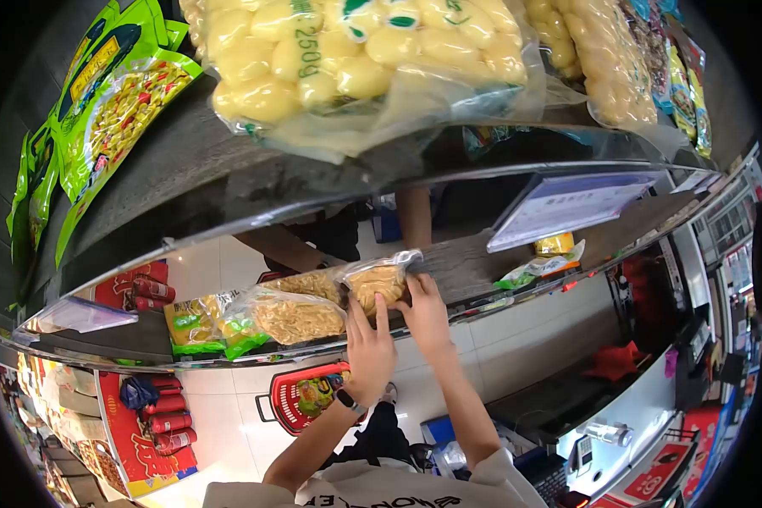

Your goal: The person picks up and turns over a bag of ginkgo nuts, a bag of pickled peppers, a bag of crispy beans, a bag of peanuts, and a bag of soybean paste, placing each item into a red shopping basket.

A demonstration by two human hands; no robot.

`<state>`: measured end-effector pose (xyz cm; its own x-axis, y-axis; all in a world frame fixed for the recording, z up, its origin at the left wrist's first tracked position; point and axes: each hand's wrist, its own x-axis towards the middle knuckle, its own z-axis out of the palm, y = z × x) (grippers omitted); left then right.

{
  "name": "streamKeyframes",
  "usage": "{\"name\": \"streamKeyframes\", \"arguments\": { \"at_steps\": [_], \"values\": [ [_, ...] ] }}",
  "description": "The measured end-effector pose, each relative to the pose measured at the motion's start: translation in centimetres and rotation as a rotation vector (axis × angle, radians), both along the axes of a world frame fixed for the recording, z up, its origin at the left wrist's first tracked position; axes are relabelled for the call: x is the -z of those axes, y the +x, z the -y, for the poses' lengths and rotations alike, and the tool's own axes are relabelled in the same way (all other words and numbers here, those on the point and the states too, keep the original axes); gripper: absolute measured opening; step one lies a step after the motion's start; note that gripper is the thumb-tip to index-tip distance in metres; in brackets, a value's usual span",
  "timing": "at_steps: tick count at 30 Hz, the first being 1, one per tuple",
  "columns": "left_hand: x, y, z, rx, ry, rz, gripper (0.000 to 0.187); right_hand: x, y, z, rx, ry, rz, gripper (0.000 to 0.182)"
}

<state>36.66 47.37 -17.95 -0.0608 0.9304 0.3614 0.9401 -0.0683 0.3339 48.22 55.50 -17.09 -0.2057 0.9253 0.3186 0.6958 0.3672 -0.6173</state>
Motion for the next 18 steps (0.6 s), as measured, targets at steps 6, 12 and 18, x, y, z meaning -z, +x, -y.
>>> {"name": "streamKeyframes", "arguments": {
  "at_steps": [6,12,18],
  "values": [
    [0.3,-0.1,0.2,-0.016,-0.007,-0.023,0.080,-1.3,0.8,-0.4,-0.125,-0.107,0.135,0.050],
    [-1.2,-1.7,2.1,0.094,-0.070,0.051,0.077,-0.8,0.2,1.7,-0.143,-0.059,0.110,0.056],
    [-1.2,-1.7,3.3,0.082,-0.069,0.089,0.081,-1.1,-1.5,2.3,-0.070,-0.012,0.259,0.058]
  ]
}}
